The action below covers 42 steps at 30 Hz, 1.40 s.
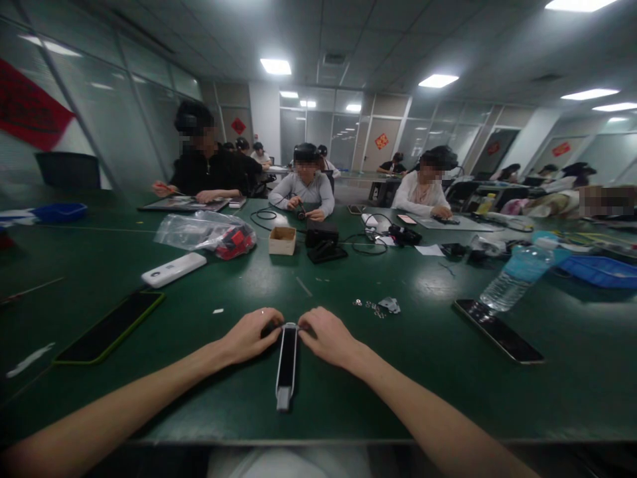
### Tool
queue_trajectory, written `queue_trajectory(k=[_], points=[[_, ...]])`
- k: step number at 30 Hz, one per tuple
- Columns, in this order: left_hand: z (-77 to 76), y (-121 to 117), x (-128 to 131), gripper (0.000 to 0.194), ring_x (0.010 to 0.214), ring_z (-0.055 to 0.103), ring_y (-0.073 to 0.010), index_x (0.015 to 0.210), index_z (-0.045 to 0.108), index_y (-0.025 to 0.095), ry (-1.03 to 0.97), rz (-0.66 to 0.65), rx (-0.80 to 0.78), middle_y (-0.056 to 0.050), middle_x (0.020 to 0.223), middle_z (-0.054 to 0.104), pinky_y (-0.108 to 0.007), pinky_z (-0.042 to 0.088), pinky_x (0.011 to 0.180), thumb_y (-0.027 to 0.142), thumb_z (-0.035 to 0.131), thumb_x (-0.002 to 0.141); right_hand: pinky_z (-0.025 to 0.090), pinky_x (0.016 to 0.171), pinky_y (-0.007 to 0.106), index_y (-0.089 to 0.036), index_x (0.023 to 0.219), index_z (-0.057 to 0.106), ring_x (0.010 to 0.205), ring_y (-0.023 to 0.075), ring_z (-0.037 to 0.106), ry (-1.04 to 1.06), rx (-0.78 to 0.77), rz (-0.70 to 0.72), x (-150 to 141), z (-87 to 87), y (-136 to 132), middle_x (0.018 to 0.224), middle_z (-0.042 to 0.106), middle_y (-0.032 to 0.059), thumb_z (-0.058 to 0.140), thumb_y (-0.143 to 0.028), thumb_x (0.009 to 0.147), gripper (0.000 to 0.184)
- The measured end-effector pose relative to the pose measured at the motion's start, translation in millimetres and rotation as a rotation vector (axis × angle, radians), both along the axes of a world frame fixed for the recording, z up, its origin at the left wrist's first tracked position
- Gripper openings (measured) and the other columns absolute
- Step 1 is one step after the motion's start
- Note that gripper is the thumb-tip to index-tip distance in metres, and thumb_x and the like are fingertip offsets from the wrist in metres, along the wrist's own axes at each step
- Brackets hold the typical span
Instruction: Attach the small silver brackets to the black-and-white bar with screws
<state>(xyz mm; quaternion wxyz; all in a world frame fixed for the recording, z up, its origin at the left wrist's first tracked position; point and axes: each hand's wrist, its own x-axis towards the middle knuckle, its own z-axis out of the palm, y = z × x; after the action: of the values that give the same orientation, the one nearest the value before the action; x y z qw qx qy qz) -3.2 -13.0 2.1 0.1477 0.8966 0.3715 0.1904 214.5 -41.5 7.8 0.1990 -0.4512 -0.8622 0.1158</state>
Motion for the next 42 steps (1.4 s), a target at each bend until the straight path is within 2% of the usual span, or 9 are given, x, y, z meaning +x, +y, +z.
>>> queue_trajectory(k=[14, 21, 27, 31, 33, 36, 42], points=[[-3.1, 1.5, 0.0, 0.012, 0.068, 0.055, -0.0156, 0.085, 0.053, 0.018, 0.017, 0.029, -0.005, -0.002, 0.076, 0.059, -0.025, 0.041, 0.061, 0.028, 0.047, 0.085, 0.045, 0.072, 0.028, -0.016, 0.091, 0.061, 0.082, 0.0159, 0.053, -0.032, 0.022, -0.008, 1.9, 1.6, 0.8, 0.089, 0.061, 0.0047, 0.054, -0.025, 0.087, 0.012], [-4.6, 2.4, 0.1, 0.011, 0.069, 0.054, -0.0155, 0.085, 0.053, 0.018, 0.035, 0.027, -0.002, -0.001, 0.075, 0.059, -0.025, 0.040, 0.062, 0.027, 0.046, 0.085, 0.044, 0.076, 0.030, -0.017, 0.097, 0.061, 0.088, 0.0177, 0.055, -0.140, 0.039, 0.011, 14.4, 8.2, 9.1, 0.096, 0.062, 0.0063, 0.056, -0.039, 0.086, 0.025], [-6.7, 3.4, -0.5, 0.012, 0.070, 0.054, -0.0157, 0.086, 0.054, 0.018, 0.036, 0.015, 0.015, -0.001, 0.076, 0.059, -0.026, 0.040, 0.063, 0.027, 0.045, 0.086, 0.041, 0.078, 0.030, -0.018, 0.097, 0.063, 0.087, 0.0194, 0.057, -0.304, 0.012, -0.186, 62.4, 29.7, 27.2, 0.093, 0.064, 0.0076, 0.046, -0.048, 0.090, 0.035], [-7.1, 3.0, 0.1, 0.013, 0.069, 0.054, -0.0159, 0.084, 0.053, 0.018, 0.046, 0.037, 0.011, -0.001, 0.075, 0.059, -0.026, 0.039, 0.061, 0.029, 0.045, 0.086, 0.040, 0.076, 0.027, -0.016, 0.098, 0.065, 0.092, 0.0212, 0.058, -0.467, -0.044, -0.427, 98.6, 35.8, 39.9, 0.098, 0.065, 0.0105, 0.046, -0.031, 0.091, 0.026], [-7.1, 2.9, 0.2, 0.014, 0.068, 0.054, -0.0159, 0.084, 0.053, 0.018, 0.052, 0.050, 0.008, -0.002, 0.075, 0.059, -0.026, 0.039, 0.060, 0.029, 0.045, 0.087, 0.040, 0.074, 0.026, -0.016, 0.098, 0.066, 0.093, 0.0213, 0.059, -0.527, -0.115, -0.494, 109.7, 33.5, 44.5, 0.099, 0.065, 0.0113, 0.047, -0.024, 0.088, 0.023], [-6.6, 2.8, -0.1, 0.014, 0.068, 0.054, -0.0158, 0.084, 0.054, 0.018, 0.054, 0.069, 0.009, -0.002, 0.076, 0.059, -0.026, 0.040, 0.060, 0.029, 0.045, 0.087, 0.040, 0.074, 0.025, -0.017, 0.100, 0.066, 0.094, 0.0203, 0.060, -0.544, -0.181, -0.511, 116.3, 27.0, 48.1, 0.101, 0.066, 0.0107, 0.050, -0.018, 0.085, 0.022], [-4.2, 2.3, -0.3, 0.016, 0.069, 0.055, -0.0159, 0.087, 0.055, 0.018, 0.037, 0.073, 0.001, -0.003, 0.079, 0.060, -0.026, 0.040, 0.062, 0.030, 0.044, 0.088, 0.039, 0.077, 0.025, -0.016, 0.101, 0.066, 0.100, 0.0215, 0.059, -0.533, -0.208, -0.517, 113.3, 22.4, 48.6, 0.104, 0.065, 0.0113, 0.051, -0.016, 0.085, 0.022]])
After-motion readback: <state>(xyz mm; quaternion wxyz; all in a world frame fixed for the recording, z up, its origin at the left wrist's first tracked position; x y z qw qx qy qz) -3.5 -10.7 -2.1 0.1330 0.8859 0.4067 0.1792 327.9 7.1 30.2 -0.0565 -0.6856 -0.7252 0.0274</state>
